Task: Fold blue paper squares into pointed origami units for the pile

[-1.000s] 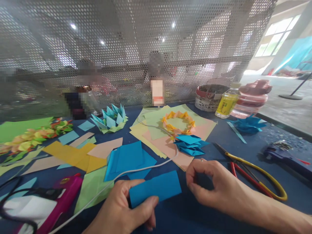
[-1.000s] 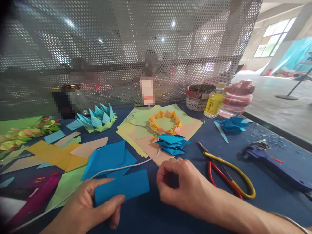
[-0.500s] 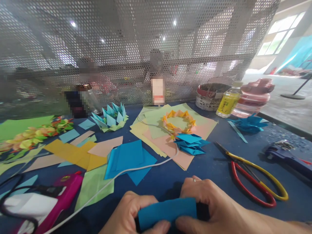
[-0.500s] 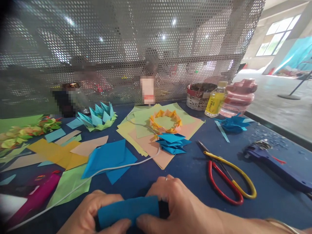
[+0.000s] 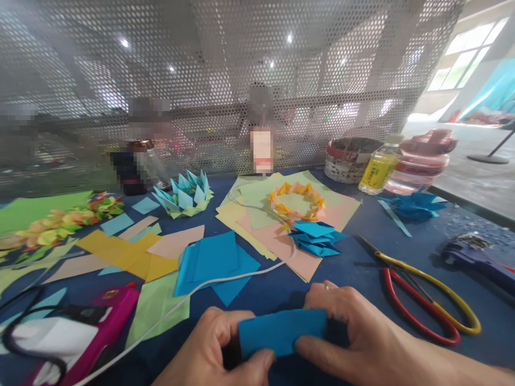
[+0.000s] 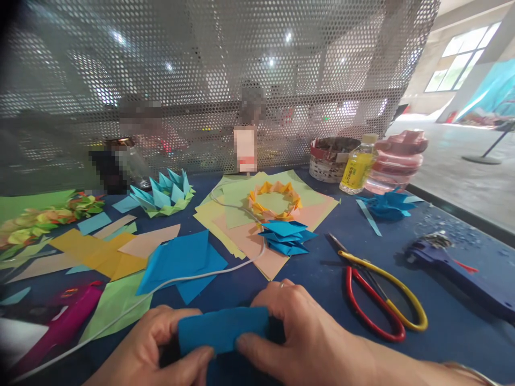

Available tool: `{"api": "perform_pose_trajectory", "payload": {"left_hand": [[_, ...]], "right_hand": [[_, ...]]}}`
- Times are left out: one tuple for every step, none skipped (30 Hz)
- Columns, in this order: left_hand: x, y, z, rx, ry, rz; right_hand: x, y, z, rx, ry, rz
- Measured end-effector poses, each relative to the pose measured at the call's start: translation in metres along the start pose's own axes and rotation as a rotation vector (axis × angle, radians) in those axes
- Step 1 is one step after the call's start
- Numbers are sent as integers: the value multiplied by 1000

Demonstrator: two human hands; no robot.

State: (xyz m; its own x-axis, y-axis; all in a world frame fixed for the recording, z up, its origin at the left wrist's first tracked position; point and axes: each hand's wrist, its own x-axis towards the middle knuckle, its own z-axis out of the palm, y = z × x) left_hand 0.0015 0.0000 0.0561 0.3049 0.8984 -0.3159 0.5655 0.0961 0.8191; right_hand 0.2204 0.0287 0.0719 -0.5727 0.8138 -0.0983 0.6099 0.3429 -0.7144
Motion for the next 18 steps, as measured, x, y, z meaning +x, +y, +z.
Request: {"api": "perform_pose_trajectory", "payload": {"left_hand": [[1,-1,-1,-6,-4,3],[2,-3,-1,-11,-9,8],[3,-4,-2,-17,-10,10],[3,-5,-3,-30,-9,13],[4,-6,-4,-49,-6,19],[5,-6,-5,-77,0,27],[6,-7,-6,-115,4,32],[7,-8,-7,-160,9,30],[8,-8,-8,-201,16,23],[8,-9,-8,-236,22,18],[8,-9,-9,-264,26,13],[9,-10,-9,-281,28,11],[8,-10,-9,-287,29,15],[8,-10,-9,-284,30,23],[8,-10,-9,-275,33,29],[7,-10,-9,-269,39,38],[7,-10,-9,-273,46,47],[6,-10,-9,-289,52,58]], "right_hand": [[0,1,0,-6,18,8],[1,2,0,-11,39,18],[1,4,0,-14,58,28],[1,5,-1,-16,74,32],[2,7,-1,-13,82,30],[2,9,-1,-6,87,20],[3,10,-2,5,89,5],[4,11,-2,20,94,-15],[4,11,-3,39,101,-34],[5,11,-4,59,114,-49],[6,10,-5,80,123,-58],[7,9,-6,97,125,-67],[7,8,-7,111,120,-72],[8,8,-7,117,108,-75],[7,8,-7,115,95,-71],[7,9,-6,104,86,-57],[7,11,-6,85,81,-38],[6,13,-5,62,96,-19]]}}
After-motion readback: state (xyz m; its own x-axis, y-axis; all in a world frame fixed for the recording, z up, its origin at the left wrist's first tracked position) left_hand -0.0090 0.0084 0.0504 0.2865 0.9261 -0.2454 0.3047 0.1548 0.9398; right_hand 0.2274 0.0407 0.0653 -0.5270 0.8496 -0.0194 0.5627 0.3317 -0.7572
